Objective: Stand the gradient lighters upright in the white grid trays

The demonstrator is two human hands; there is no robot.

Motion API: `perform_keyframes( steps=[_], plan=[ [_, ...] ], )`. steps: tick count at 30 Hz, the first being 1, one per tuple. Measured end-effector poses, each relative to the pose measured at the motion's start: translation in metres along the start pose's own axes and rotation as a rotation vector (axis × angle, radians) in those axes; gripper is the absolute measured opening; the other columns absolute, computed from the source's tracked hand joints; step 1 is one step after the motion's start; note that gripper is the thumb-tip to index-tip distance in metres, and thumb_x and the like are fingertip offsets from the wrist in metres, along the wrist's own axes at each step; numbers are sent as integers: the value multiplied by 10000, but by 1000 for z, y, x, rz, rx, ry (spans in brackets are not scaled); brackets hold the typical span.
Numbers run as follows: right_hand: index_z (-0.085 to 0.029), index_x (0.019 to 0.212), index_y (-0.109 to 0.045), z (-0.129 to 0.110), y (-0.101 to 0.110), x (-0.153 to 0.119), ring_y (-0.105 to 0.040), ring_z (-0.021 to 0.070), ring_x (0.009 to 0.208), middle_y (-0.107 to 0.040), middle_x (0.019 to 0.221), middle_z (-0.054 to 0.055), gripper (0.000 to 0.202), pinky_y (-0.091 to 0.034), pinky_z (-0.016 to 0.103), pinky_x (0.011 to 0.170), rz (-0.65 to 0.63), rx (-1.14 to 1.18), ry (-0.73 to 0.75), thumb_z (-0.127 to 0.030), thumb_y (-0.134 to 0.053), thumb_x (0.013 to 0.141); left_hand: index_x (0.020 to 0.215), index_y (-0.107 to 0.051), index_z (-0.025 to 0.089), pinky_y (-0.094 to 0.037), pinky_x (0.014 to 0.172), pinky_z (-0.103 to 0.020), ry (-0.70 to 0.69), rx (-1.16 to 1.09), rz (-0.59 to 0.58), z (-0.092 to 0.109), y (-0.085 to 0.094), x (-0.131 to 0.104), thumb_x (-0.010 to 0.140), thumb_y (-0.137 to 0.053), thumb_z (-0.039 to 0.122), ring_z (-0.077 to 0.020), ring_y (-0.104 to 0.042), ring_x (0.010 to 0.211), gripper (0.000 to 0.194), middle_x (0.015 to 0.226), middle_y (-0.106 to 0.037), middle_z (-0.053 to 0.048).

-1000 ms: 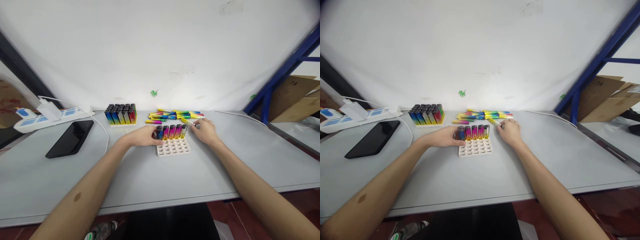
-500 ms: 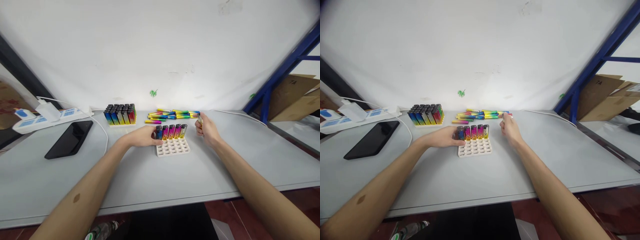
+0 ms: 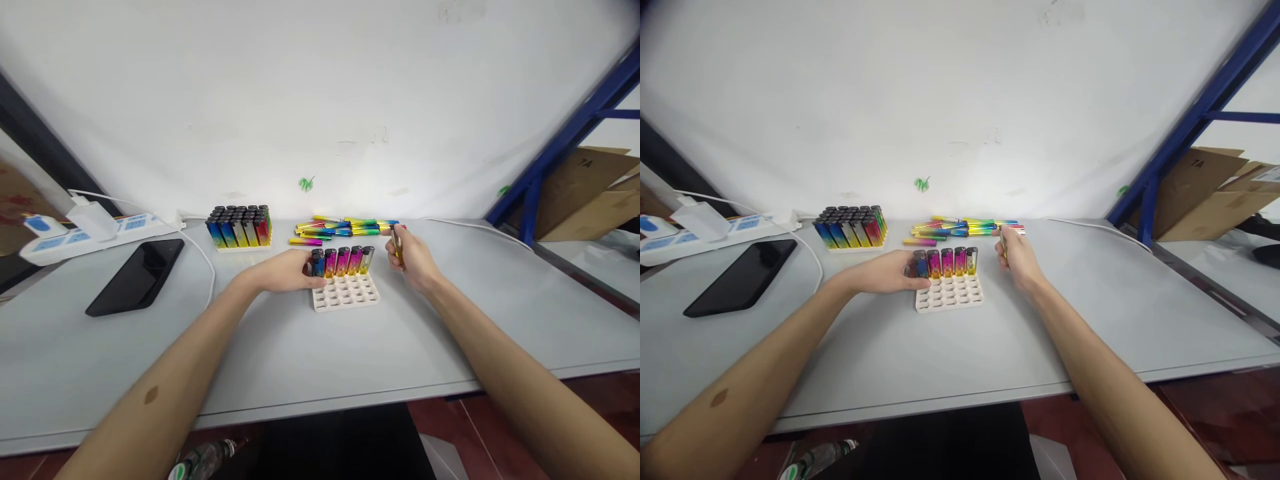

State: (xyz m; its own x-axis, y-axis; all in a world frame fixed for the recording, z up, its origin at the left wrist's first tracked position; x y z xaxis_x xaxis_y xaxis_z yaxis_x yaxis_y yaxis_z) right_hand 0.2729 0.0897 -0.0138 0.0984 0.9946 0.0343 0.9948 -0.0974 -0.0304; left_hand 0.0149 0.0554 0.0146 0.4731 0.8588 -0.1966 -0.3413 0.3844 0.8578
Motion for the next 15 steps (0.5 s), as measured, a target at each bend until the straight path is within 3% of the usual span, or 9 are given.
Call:
perform_keyframes(
  steps=[6, 9, 12, 15],
  plan=[
    [-236, 888, -576, -1, -3, -3, -502, 115, 507, -578, 704, -18, 337, -370, 237, 382, -18, 13, 29, -546, -675, 800, 877, -596, 183, -407, 640, -317, 11, 4, 2, 0, -1, 1, 782, -603, 617, -239, -638, 807, 444, 933, -708, -78],
    [-268, 881, -499, -2, -5, -4, -346, 78, 414, -424, 553, -97, 398, -260, 199, 354, -36, 23, 55, -532, -765, 746, 899, -611, 183, -411, 646, -317, 1, 1, -2, 0, -1, 1, 779, -599, 613, -242, -640, 819, 447, 945, -712, -76],
    [-252, 846, -506, -1, -5, -4, -171, 55, 394, -267, 517, -117, 422, -139, 194, 352, -58, 73, 16, -634, -677, 789, 1028, -623, 186, -427, 679, -315, -27, -26, 11, 1, -1, 1, 763, -616, 597, -246, -642, 867, 489, 1013, -714, -78],
    [-223, 818, -567, 0, -4, -3, -211, 58, 392, -308, 529, -91, 478, -182, 212, 346, -78, 92, -9, -700, -590, 813, 1119, -613, 188, -436, 709, -318, -32, -37, 24, 0, 0, 1, 754, -625, 592, -253, -642, 900, 544, 1060, -708, -85]
  ],
)
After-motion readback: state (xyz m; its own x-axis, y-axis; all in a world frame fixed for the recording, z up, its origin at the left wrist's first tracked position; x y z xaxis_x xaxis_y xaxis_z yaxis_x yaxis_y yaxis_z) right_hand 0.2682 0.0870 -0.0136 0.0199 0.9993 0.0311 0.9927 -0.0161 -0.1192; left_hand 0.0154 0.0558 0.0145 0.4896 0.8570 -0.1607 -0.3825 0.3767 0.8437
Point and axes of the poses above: each hand's wrist, its own x-axis towards the middle knuckle, its own y-axis out of the back of the hand, z = x × y, the point moved 4 cm from there along x, towards the middle knuckle
